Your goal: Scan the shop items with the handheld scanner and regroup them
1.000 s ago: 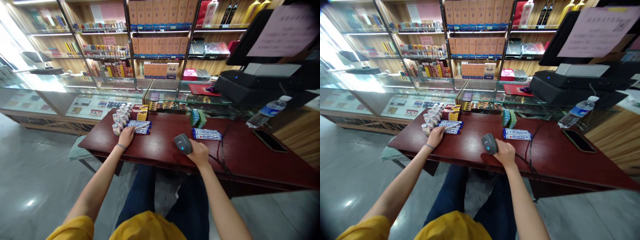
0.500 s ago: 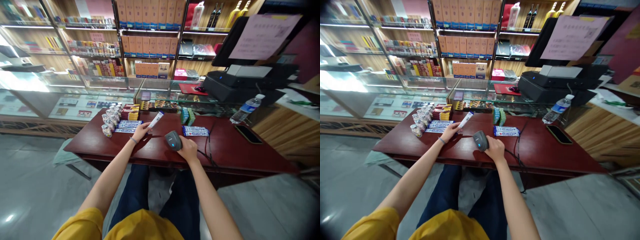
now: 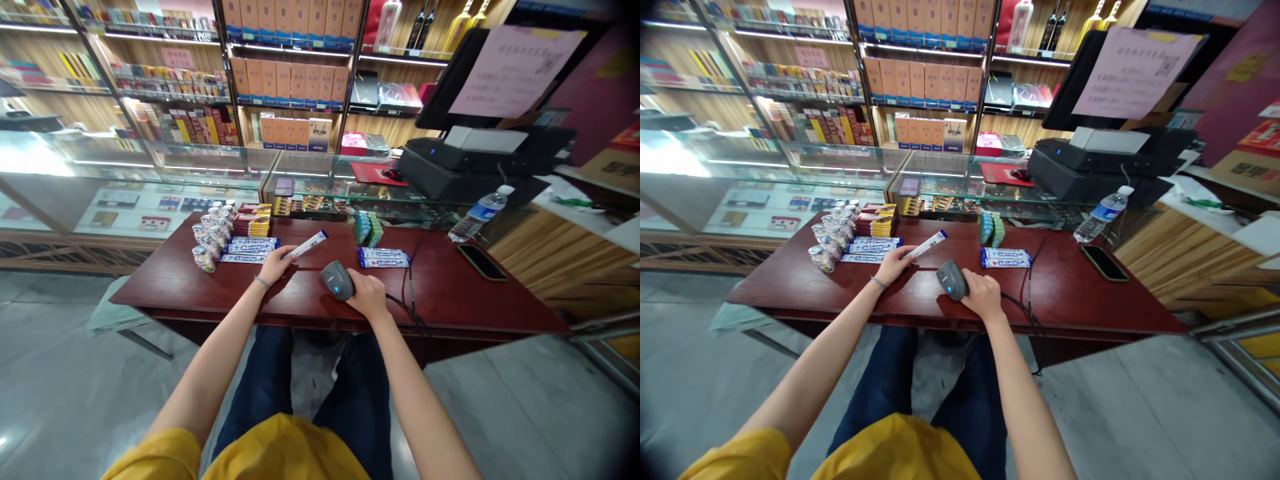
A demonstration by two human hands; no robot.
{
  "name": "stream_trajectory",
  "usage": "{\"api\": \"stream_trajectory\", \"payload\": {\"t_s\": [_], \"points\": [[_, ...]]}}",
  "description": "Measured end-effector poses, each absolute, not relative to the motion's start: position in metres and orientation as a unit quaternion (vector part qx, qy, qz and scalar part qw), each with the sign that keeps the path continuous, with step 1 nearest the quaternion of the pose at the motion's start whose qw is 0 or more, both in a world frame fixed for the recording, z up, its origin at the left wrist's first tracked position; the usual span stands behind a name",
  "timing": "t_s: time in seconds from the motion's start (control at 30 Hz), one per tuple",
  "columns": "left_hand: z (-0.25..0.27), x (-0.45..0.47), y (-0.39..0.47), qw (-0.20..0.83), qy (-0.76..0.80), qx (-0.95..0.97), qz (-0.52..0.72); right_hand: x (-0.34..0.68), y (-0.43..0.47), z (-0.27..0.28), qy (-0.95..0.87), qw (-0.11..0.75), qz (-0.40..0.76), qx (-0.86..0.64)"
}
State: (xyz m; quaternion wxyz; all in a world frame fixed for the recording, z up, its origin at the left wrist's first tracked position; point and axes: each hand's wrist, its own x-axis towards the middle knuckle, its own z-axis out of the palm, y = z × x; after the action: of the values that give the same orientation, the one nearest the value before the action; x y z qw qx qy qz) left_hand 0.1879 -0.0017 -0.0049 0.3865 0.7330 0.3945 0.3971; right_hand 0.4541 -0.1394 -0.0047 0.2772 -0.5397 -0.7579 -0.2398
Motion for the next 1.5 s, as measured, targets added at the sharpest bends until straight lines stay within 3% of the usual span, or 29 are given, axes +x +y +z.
{"api": "stream_trajectory", "payload": {"t_s": [0.53, 0.8, 1.17, 1.5], "points": [[-0.009, 0.189, -0.001, 0.440, 0.398, 0.691, 0.414, 0.454, -0.140, -0.005, -0.758, 0.271, -0.218, -0.552], [-0.007, 0.193, -0.003, 0.541, 0.360, 0.610, 0.453, 0.455, -0.139, -0.007, -0.748, 0.289, -0.219, -0.557], [-0.009, 0.192, 0.002, 0.487, 0.372, 0.629, 0.479, 0.466, -0.144, 0.001, -0.738, 0.282, -0.226, -0.570], [-0.004, 0.199, 0.001, 0.302, 0.367, 0.756, 0.450, 0.512, -0.176, 0.014, -0.727, 0.283, -0.258, -0.570]]}}
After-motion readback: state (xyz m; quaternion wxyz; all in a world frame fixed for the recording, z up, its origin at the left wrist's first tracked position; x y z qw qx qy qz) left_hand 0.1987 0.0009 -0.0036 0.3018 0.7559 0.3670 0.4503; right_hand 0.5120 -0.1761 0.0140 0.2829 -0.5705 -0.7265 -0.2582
